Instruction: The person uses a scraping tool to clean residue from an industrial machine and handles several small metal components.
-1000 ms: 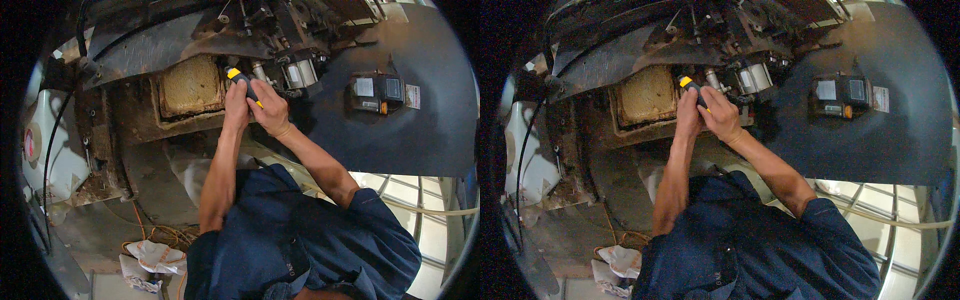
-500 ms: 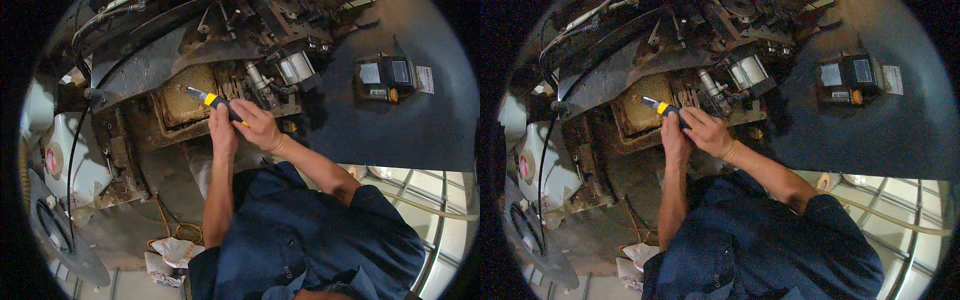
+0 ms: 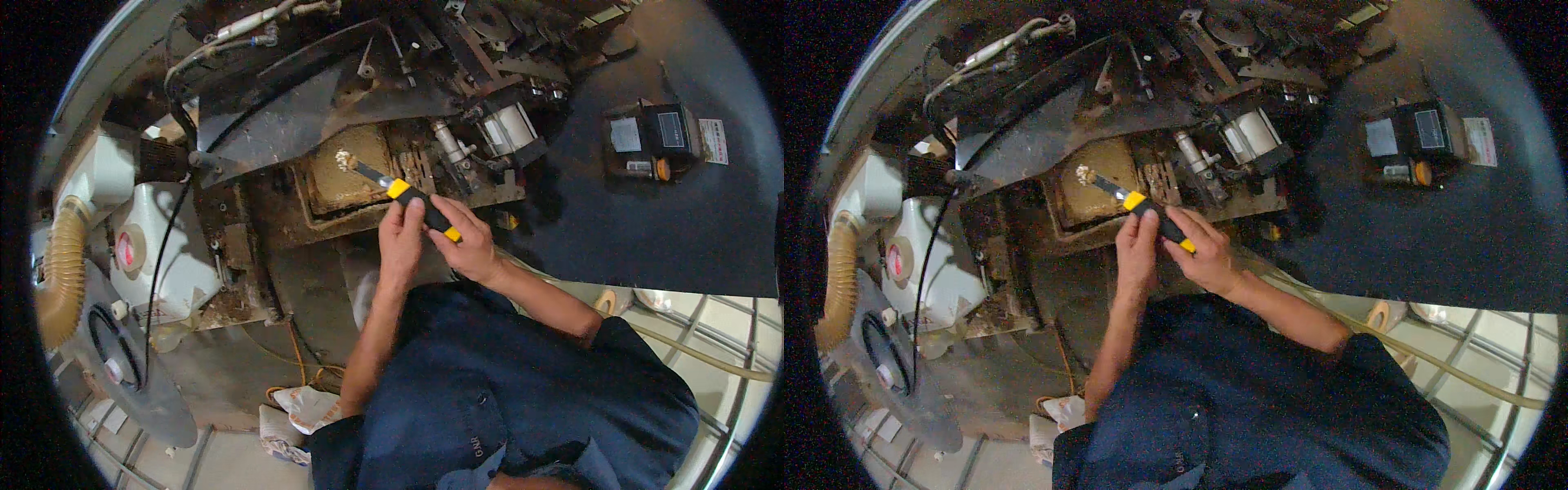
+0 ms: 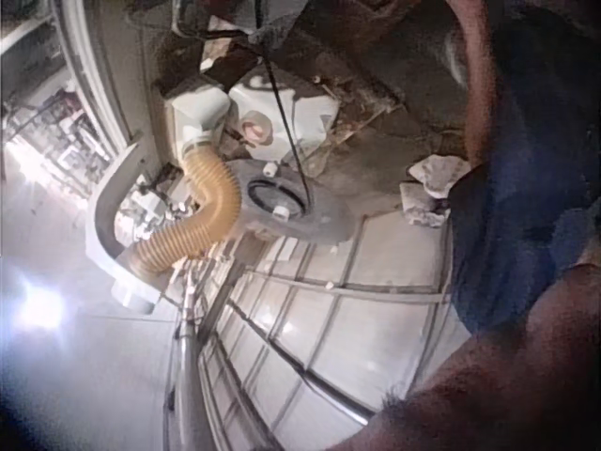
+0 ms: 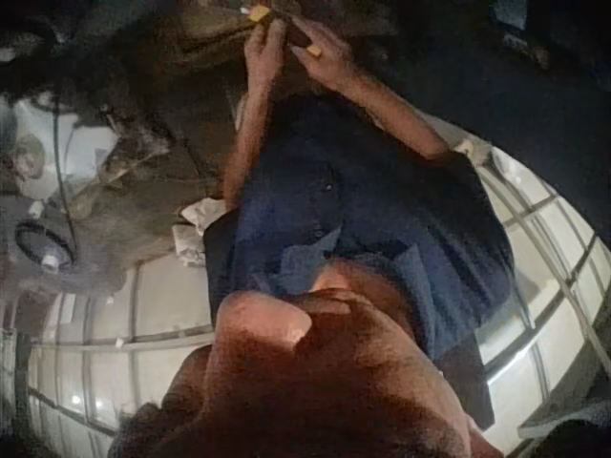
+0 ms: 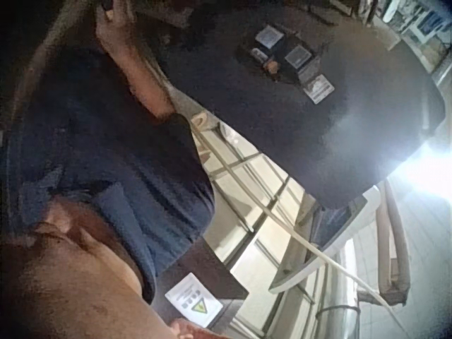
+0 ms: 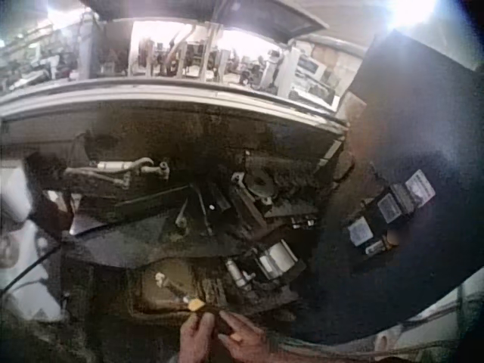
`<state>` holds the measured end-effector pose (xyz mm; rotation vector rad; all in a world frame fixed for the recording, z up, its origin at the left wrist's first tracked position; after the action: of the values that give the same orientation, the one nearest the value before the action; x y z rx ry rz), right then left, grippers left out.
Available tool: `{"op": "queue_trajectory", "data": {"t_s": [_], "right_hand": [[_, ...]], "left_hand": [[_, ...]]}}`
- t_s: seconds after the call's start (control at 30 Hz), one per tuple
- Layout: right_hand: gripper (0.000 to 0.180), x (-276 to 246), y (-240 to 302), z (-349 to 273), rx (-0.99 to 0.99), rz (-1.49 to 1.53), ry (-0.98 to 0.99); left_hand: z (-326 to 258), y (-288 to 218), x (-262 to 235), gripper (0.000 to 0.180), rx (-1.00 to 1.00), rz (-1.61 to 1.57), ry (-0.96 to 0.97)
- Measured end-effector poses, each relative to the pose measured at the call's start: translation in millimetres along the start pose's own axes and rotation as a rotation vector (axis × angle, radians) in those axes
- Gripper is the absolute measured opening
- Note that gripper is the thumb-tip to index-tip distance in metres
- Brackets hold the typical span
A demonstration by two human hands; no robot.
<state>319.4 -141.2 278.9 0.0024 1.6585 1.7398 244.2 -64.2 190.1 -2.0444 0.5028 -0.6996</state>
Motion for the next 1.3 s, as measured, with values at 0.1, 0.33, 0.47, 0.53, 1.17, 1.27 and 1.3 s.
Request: {"op": "queue_trajectory", "data": {"t_s": [0.1,0.33,0.47,0.53,1.17,1.27,1.3], "right_hand": [[0.06,-2,-8,-3,0.072,0.052,-0.064],[0.062,7,47,26,0.003,0.354,-0.076],[0.062,-3,32,25,-0.007,0.382,-0.112],[0.061,-8,30,21,-0.023,0.361,-0.142],[0.036,-10,12,14,0.02,0.161,-0.28],[0.035,-9,13,13,0.08,0.194,-0.248],[0.033,-5,15,18,0.117,0.239,-0.207]], "left_hand": [[-9,-23,8,0.019,0.127,0.162,0.071],[-19,-165,-43,0.021,0.411,0.431,-0.091],[5,-330,-58,0.012,0.766,0.635,-0.254],[16,-417,-65,0.021,0.919,0.896,-0.376],[147,-581,-160,0.049,0.518,2.0,-0.733],[162,-568,-184,0.047,0.192,2.305,-0.564],[154,-573,-191,0.047,0.275,2.245,-0.597]]}}
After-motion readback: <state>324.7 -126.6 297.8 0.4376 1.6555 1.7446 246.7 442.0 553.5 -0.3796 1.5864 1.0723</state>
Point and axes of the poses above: each hand's wrist, its own z-axis towards the middle knuckle, its own x-axis out of the palm, y = z × x, the point moved 8 cm from there along z, towards the middle knuckle, and after that the axes turned 14 degrees about z, right-handed, at the moved point
